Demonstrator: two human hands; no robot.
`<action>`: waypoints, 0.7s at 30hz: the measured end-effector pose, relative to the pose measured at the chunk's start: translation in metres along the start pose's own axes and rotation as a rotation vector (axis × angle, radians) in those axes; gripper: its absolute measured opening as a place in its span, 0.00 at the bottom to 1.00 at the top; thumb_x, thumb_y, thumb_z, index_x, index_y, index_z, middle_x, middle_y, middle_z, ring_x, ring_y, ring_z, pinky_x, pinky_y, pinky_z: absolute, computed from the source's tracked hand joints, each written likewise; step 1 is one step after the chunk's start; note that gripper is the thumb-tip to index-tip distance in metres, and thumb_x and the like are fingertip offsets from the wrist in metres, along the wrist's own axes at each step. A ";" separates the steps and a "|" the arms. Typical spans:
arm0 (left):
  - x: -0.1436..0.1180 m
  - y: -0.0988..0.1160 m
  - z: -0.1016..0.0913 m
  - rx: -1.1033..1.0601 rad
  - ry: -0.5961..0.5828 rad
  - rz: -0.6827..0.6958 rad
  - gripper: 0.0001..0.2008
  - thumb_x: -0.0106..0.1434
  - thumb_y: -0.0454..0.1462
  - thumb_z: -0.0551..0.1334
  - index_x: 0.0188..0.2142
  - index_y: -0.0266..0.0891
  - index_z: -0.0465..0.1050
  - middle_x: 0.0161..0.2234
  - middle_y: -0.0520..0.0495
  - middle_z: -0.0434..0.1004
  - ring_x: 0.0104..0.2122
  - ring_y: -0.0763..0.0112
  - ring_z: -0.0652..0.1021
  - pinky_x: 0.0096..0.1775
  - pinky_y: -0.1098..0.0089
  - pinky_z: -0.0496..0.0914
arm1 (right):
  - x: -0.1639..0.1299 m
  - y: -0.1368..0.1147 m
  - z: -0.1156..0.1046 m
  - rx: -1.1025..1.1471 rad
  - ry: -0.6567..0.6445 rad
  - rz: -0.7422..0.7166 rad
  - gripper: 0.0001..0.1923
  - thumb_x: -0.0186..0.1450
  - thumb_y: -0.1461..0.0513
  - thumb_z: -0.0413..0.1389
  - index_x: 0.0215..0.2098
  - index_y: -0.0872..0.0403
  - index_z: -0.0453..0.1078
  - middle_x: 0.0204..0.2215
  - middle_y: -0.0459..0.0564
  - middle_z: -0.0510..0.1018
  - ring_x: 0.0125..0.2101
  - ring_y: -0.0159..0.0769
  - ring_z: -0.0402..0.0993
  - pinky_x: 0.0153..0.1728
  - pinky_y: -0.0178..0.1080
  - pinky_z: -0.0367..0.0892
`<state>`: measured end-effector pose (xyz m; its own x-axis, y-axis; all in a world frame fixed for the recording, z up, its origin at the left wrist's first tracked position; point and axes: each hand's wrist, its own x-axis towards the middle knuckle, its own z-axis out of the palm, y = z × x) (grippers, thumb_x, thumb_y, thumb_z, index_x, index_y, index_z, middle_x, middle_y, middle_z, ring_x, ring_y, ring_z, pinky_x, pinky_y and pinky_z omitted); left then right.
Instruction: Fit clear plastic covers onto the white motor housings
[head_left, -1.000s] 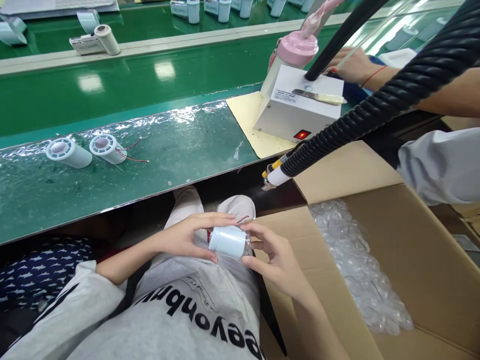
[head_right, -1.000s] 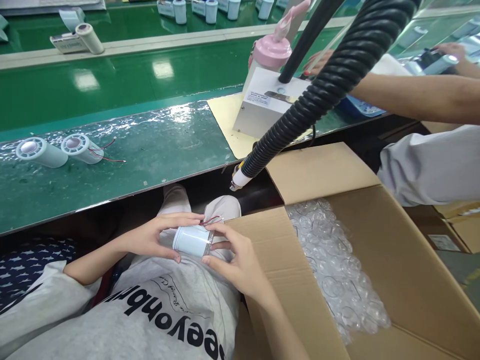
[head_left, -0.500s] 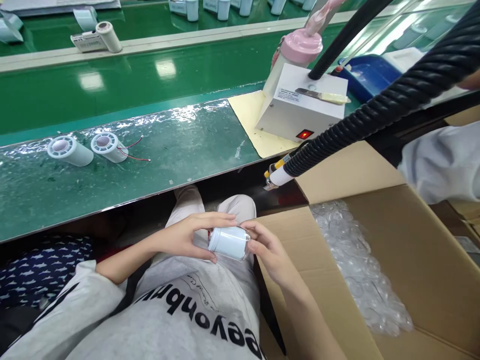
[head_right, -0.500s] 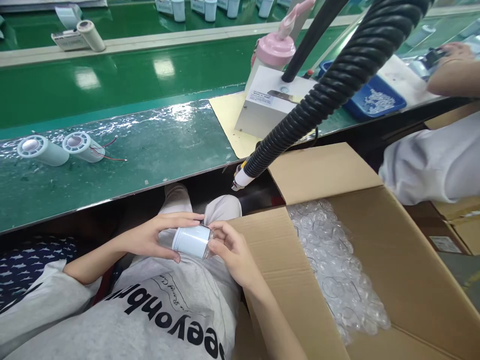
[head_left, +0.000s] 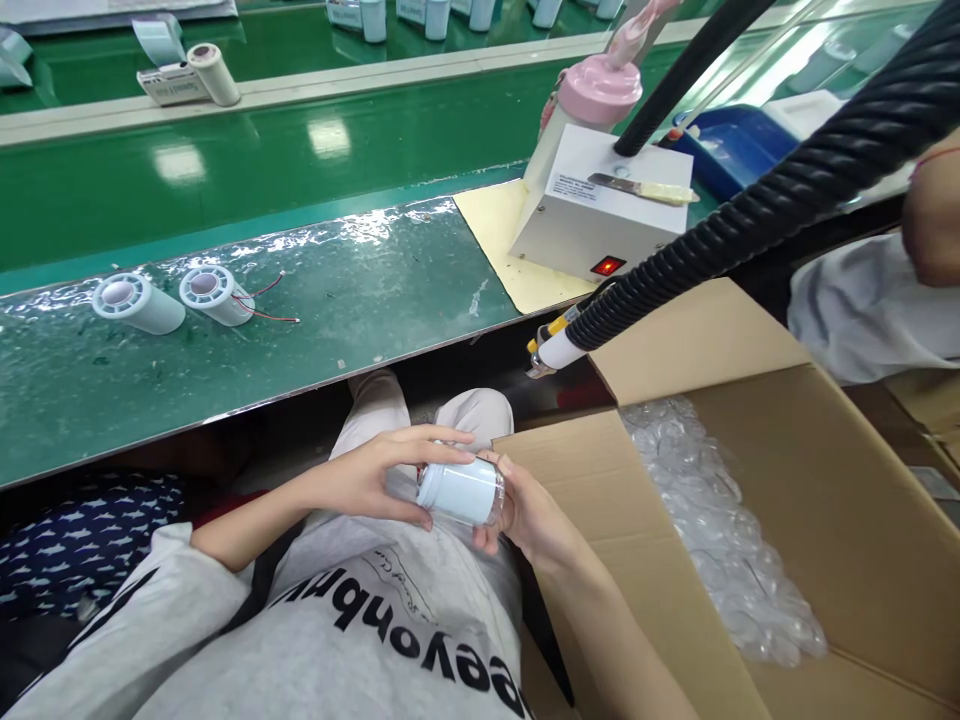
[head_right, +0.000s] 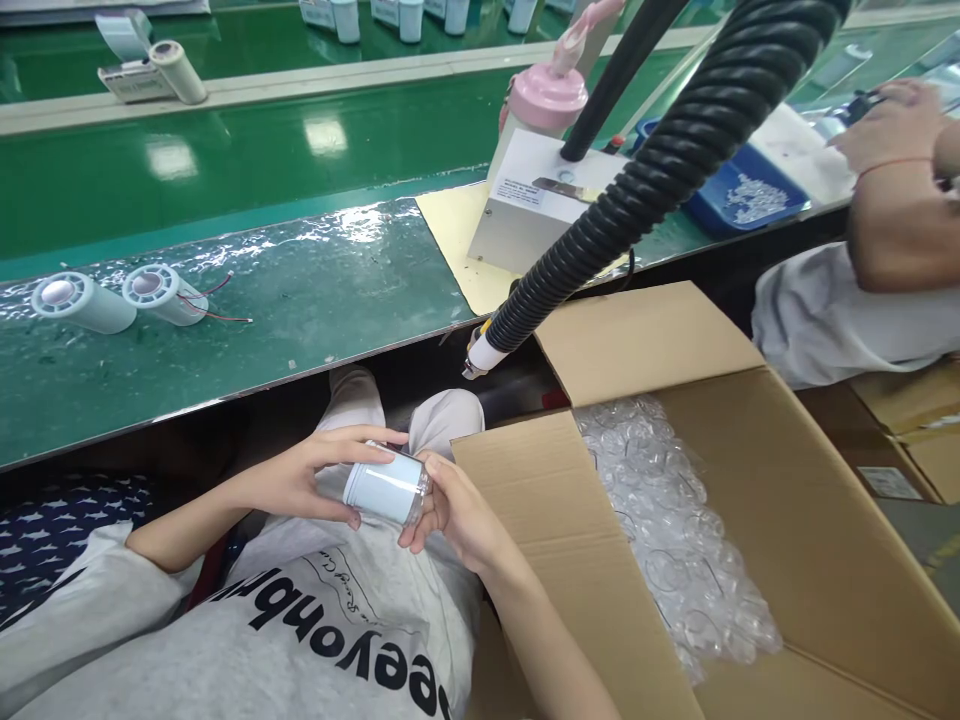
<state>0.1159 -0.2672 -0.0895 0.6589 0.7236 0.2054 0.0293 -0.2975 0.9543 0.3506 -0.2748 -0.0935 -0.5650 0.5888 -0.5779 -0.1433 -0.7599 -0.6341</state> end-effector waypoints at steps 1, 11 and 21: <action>0.000 0.002 0.001 0.004 0.009 -0.015 0.32 0.60 0.37 0.73 0.63 0.51 0.70 0.65 0.40 0.70 0.62 0.55 0.74 0.62 0.54 0.69 | 0.000 0.000 0.000 -0.003 -0.009 0.014 0.37 0.52 0.32 0.63 0.37 0.53 0.66 0.17 0.46 0.78 0.14 0.34 0.74 0.11 0.28 0.64; 0.000 0.017 0.008 -0.222 0.153 -0.394 0.32 0.58 0.43 0.73 0.61 0.43 0.70 0.54 0.41 0.75 0.47 0.62 0.79 0.45 0.66 0.78 | -0.010 0.010 -0.012 -0.821 0.294 -0.846 0.15 0.73 0.62 0.53 0.58 0.50 0.67 0.54 0.58 0.80 0.48 0.43 0.82 0.45 0.45 0.81; 0.000 0.012 0.000 -0.162 0.021 -0.248 0.40 0.54 0.44 0.77 0.65 0.50 0.68 0.64 0.39 0.72 0.61 0.51 0.74 0.58 0.56 0.73 | -0.016 0.007 -0.018 -0.704 -0.008 -0.826 0.32 0.68 0.52 0.65 0.67 0.41 0.65 0.61 0.54 0.77 0.56 0.47 0.78 0.50 0.43 0.80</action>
<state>0.1161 -0.2703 -0.0782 0.6306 0.7753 -0.0351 0.0654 -0.0080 0.9978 0.3736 -0.2846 -0.0983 -0.5134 0.8423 0.1640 0.0153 0.2000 -0.9797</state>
